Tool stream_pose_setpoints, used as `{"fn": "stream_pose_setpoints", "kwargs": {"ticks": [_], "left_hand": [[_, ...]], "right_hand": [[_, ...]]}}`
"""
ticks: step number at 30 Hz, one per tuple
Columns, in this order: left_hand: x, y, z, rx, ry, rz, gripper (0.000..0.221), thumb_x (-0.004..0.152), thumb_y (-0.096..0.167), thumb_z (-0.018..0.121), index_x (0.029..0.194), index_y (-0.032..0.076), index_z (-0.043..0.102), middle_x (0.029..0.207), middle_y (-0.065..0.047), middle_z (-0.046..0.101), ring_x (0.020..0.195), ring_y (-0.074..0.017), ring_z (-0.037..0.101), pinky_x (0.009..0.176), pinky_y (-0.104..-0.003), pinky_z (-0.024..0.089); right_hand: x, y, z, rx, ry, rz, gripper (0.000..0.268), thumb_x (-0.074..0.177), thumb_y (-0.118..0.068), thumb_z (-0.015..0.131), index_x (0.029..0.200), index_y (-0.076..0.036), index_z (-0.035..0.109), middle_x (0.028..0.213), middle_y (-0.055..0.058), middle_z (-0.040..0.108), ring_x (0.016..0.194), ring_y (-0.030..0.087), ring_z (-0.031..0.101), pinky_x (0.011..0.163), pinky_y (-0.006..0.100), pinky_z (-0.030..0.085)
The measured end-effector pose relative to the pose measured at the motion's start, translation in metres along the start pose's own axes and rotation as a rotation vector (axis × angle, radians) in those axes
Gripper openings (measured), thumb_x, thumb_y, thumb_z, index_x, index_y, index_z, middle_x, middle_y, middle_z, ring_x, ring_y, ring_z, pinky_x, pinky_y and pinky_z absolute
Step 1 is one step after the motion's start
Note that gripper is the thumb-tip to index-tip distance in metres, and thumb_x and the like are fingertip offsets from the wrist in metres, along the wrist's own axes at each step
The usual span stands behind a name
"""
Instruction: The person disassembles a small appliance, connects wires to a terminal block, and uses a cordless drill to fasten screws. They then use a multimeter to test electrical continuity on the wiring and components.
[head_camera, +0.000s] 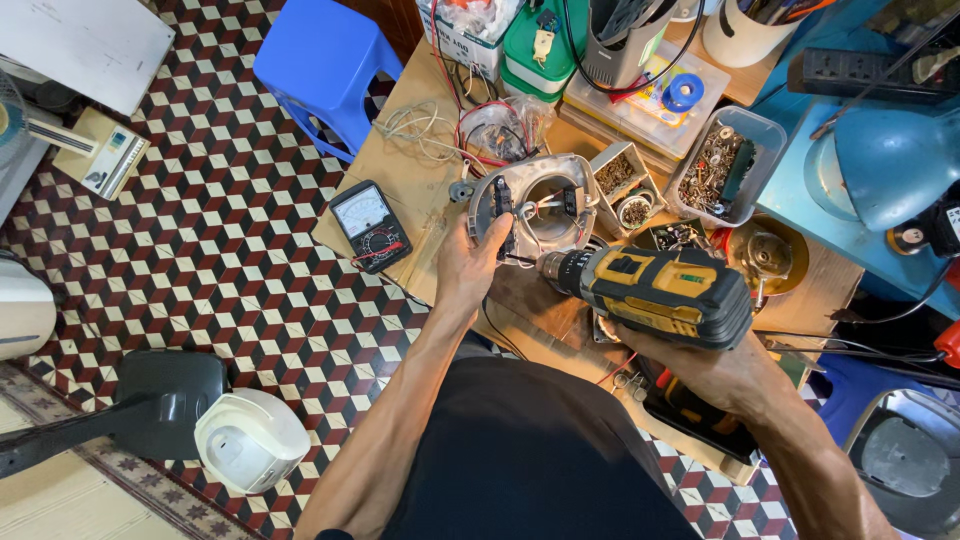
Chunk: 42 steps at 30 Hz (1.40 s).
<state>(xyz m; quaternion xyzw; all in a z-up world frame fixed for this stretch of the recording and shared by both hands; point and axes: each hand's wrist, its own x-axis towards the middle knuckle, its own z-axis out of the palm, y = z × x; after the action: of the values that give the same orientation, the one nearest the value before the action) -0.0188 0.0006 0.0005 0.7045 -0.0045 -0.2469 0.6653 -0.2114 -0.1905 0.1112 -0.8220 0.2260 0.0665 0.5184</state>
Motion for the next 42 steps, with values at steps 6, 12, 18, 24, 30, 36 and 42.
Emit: {"fn": "stream_pose_setpoints", "kwargs": {"ticks": [6,12,18,24,30,36,42], "left_hand": [[0.000,-0.001,0.001,-0.006,0.009,-0.023,0.059,0.087,0.044,0.075,0.129,0.004,0.063,0.108,-0.009,0.072,0.090,-0.0131,0.068,0.072,-0.030,0.058],[0.009,-0.006,-0.003,-0.125,-0.074,0.129,0.053,0.095,0.039,0.070,0.132,0.003,0.059,0.114,-0.005,0.074,0.098,-0.0063,0.068,0.084,-0.021,0.054],[0.009,0.004,-0.012,-0.008,-0.016,0.050,0.050,0.098,0.040,0.065,0.130,0.002,0.064,0.091,-0.001,0.073,0.080,-0.0066,0.064,0.068,-0.023,0.050],[-0.003,0.011,-0.010,0.223,0.083,0.115,0.047,0.100,0.043,0.063,0.124,0.003,0.071,0.084,-0.002,0.070,0.076,-0.0082,0.059,0.070,-0.024,0.048],[-0.002,0.012,-0.015,0.121,0.038,0.118,0.046,0.100,0.040,0.063,0.126,0.003,0.068,0.089,-0.003,0.072,0.081,-0.0071,0.060,0.074,-0.023,0.048],[0.003,0.006,-0.014,0.132,0.043,0.104,0.048,0.100,0.041,0.063,0.126,0.002,0.068,0.092,-0.002,0.073,0.085,-0.0076,0.062,0.076,-0.023,0.049],[0.006,0.011,-0.013,0.409,0.031,0.231,0.044,0.097,0.042,0.064,0.119,0.005,0.071,0.092,-0.010,0.078,0.082,-0.0174,0.073,0.073,-0.031,0.053]], "right_hand": [[0.000,-0.003,0.001,-0.088,-0.049,0.048,0.039,0.079,-0.029,0.077,0.114,-0.010,0.075,0.101,0.006,0.081,0.087,0.017,0.078,0.075,0.036,0.064],[-0.003,-0.012,0.004,-0.219,-0.115,0.107,0.043,0.081,-0.031,0.077,0.121,-0.015,0.073,0.103,0.005,0.080,0.090,0.017,0.076,0.081,0.034,0.062],[-0.007,-0.014,0.014,-0.161,-0.075,-0.062,0.060,0.081,-0.027,0.076,0.136,-0.009,0.060,0.110,0.006,0.079,0.094,0.017,0.077,0.085,0.032,0.060],[-0.008,-0.023,0.012,-0.245,-0.128,0.159,0.064,0.078,-0.033,0.083,0.136,-0.017,0.061,0.102,0.008,0.077,0.093,0.019,0.075,0.089,0.034,0.062],[-0.007,-0.040,0.008,-0.246,-0.058,-0.070,0.099,0.065,-0.022,0.083,0.155,-0.027,0.043,0.113,0.010,0.077,0.107,0.029,0.074,0.100,0.043,0.053],[-0.010,-0.048,0.011,-0.201,-0.090,-0.011,0.098,0.065,-0.024,0.087,0.154,-0.033,0.046,0.117,0.007,0.077,0.106,0.025,0.075,0.099,0.041,0.055],[-0.013,-0.062,0.009,-0.354,-0.069,-0.365,0.089,0.071,-0.025,0.080,0.152,-0.023,0.046,0.122,0.010,0.073,0.102,0.029,0.073,0.085,0.041,0.056]]}}
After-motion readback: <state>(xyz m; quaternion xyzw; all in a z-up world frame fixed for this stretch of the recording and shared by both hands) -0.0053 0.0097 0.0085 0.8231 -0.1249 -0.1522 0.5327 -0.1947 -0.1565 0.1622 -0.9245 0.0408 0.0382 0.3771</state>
